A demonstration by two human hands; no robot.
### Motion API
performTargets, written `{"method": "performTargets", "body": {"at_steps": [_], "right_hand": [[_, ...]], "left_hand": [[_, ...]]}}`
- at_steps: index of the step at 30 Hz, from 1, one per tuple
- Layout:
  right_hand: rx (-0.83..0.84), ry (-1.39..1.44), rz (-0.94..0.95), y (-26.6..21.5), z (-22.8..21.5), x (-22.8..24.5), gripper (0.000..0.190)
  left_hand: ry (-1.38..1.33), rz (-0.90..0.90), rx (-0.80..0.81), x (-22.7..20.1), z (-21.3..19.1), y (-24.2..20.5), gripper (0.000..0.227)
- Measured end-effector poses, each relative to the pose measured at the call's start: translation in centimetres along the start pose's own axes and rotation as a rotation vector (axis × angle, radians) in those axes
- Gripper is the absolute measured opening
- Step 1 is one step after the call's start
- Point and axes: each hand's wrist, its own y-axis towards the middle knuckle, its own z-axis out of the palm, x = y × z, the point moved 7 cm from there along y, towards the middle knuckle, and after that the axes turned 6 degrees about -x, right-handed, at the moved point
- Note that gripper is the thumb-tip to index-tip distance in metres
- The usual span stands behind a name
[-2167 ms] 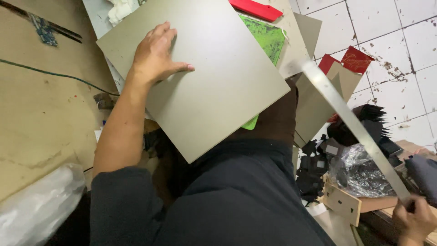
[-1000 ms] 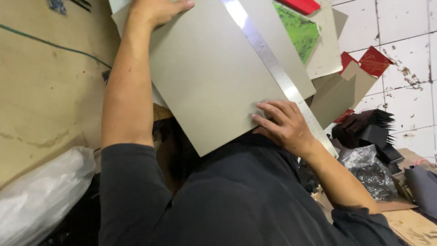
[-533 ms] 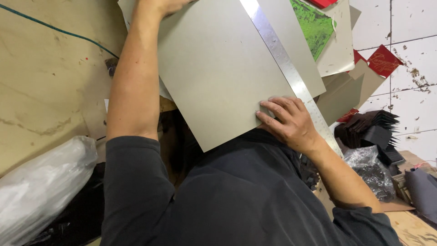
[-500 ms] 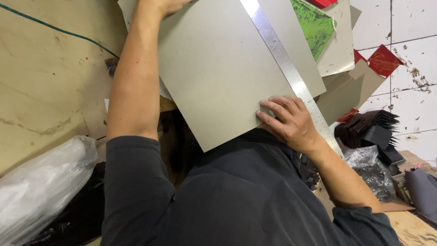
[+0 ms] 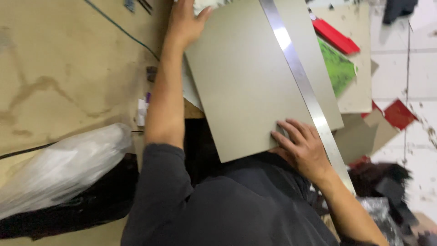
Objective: Cutting sheets of material using a utility knife and a metal ruler
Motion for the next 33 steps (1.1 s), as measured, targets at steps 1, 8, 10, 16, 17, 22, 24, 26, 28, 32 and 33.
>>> {"method": "performTargets", "body": {"at_steps": [1, 8, 10, 16, 17, 22, 24, 26, 28, 32, 33], "right_hand": [[0.018, -0.014, 0.005, -0.3, 0.3, -0.1, 0.041], [0.014, 0.019, 0.029, -1.0, 1.2, -0.9, 0.048], [0.005, 0.041, 0.038, -1.1, 1.2, -1.0, 0.048], [0.007, 0.059, 0.084, -1.4, 1.5, -1.4, 0.047], [0.002, 0.051, 0.078, -1.6, 1.5, -1.5, 0.047], [0.010, 0.037, 0.077, -1.4, 1.4, -1.4, 0.046], [0.006, 0.023, 0.068, -1.3, 1.4, -1.2, 0.045], [-0.005, 0.030, 0.058, -1.3, 1.3, -1.2, 0.045], [0.000, 0.030, 0.066, -1.2, 1.3, -1.2, 0.046], [0.022, 0.029, 0.057, -1.1, 1.3, -1.1, 0.044], [0.022, 0.024, 0.066, -1.0, 1.2, -0.9, 0.044]], "left_hand": [[-0.095, 0.014, -0.178, 0.6, -1.5, -1.4, 0.054], [-0.948, -0.345, -0.561, 4.7, -0.4, -8.0, 0.054], [-1.049, -0.410, -0.630, 4.7, -0.2, -8.3, 0.055], [-1.071, -0.520, -0.773, 4.3, 0.4, -7.6, 0.054], [-1.019, -0.523, -0.825, 4.7, 0.8, -7.6, 0.051], [-1.040, -0.531, -0.803, 4.8, 1.1, -7.7, 0.051], [-1.085, -0.552, -0.797, 4.9, 1.2, -7.8, 0.049], [-1.139, -0.555, -0.765, 5.0, 1.5, -7.8, 0.053], [-1.093, -0.545, -0.768, 5.0, 1.3, -7.7, 0.051], [-1.011, -0.568, -0.742, 4.8, 0.8, -7.7, 0.053], [-1.015, -0.567, -0.731, 5.3, 1.2, -8.1, 0.053]]}}
